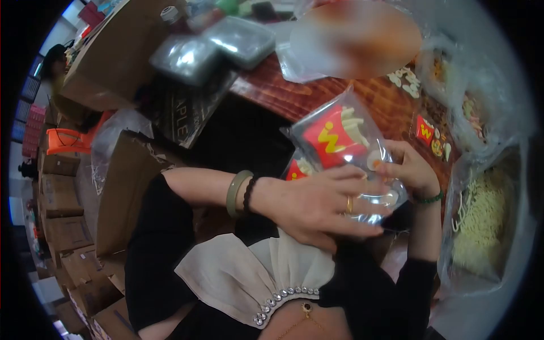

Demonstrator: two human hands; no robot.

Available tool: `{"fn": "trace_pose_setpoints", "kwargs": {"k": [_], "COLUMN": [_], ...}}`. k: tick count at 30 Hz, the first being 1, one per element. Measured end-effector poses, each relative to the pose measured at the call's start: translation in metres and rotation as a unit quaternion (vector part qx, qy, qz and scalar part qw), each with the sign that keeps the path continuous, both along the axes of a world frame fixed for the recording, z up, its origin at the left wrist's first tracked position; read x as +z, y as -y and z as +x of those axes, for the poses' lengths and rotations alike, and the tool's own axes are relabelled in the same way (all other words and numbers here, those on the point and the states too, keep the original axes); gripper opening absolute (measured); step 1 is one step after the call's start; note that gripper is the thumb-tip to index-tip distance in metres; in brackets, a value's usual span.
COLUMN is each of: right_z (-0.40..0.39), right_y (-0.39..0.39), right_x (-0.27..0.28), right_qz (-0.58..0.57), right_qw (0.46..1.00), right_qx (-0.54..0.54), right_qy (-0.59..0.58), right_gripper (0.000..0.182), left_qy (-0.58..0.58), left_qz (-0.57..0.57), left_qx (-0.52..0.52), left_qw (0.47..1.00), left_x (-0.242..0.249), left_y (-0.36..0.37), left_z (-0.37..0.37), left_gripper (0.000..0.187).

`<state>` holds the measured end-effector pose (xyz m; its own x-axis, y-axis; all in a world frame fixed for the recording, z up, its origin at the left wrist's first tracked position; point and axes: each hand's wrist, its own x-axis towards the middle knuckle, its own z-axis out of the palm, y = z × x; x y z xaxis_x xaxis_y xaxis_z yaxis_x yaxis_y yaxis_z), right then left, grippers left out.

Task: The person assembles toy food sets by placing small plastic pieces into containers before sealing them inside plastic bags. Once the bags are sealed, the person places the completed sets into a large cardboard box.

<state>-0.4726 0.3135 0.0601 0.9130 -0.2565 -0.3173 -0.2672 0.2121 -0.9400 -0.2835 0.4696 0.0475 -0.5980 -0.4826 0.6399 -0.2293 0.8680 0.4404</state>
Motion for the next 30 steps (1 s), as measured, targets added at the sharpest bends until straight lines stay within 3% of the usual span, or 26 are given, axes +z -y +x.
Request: {"fn": "trace_pose_setpoints", "kwargs": {"k": [1,3,4,5,6,7,10,12,14,16,17,22,23,25,30], "right_z": [0.004,0.008,0.012,0.021,0.029,0.033,0.083,0.144,0.213,0.285,0.314,0.364,0.367,0.372,0.375], "right_y": [0.003,0.009,0.007,0.000,-0.008,-0.013,0.011,0.032,0.056,0.075,0.080,0.076,0.082,0.092,0.102], "right_x": [-0.003,-0.027,-0.057,-0.058,-0.059,-0.067,-0.055,-0.042,-0.037,-0.055,-0.063,-0.072,-0.078,-0.091,-0.092], "right_qz": [-0.011,-0.028,-0.062,-0.231,-0.391,-0.523,-0.437,-0.326,-0.510,-0.557,-0.567,-0.566,-0.566,-0.487,-0.449], "right_qw": [0.999,0.992,0.992,0.954,0.881,0.839,0.895,0.937,0.848,0.816,0.814,0.823,0.824,0.873,0.893], "right_qx": [0.023,0.106,0.096,0.135,0.168,0.079,-0.090,-0.109,-0.095,-0.083,-0.073,-0.041,-0.037,-0.025,-0.009], "right_qy": [-0.022,-0.068,-0.050,-0.133,-0.209,-0.123,-0.021,0.057,0.111,0.133,0.105,-0.013,-0.012,0.020,0.003], "right_gripper": [0.031,0.028,0.033,0.038,0.042,0.047,0.041,0.036,0.037,0.045,0.048,0.051,0.051,0.051,0.048], "left_qy": [-0.027,-0.004,0.020,0.089,0.155,0.240,0.199,0.112,0.018,-0.041,-0.055,-0.065,-0.065,-0.066,-0.053], "left_qz": [-0.003,-0.004,0.019,0.070,0.124,0.177,0.204,0.183,0.131,0.090,0.023,-0.049,-0.047,-0.051,-0.073], "left_qx": [0.031,0.168,0.208,0.240,0.271,0.239,0.217,0.233,0.294,0.411,0.462,0.593,0.598,0.606,0.593], "left_qw": [0.999,0.986,0.978,0.964,0.942,0.924,0.934,0.948,0.946,0.906,0.885,0.801,0.797,0.791,0.800], "left_x": [-0.007,-0.025,-0.048,-0.071,-0.090,-0.100,-0.124,-0.111,-0.102,-0.093,-0.095,-0.101,-0.104,-0.106,-0.111], "left_y": [0.007,0.017,0.021,0.021,0.018,0.017,0.013,0.024,0.036,0.044,0.050,0.056,0.055,0.057,0.065], "left_z": [0.009,0.031,0.039,0.043,0.045,0.047,0.050,0.062,0.089,0.118,0.135,0.203,0.212,0.222,0.238], "left_gripper": [0.068,0.070,0.076,0.076,0.077,0.066,0.065,0.060,0.041,0.027,0.023,0.024,0.028,0.030,0.041]}}
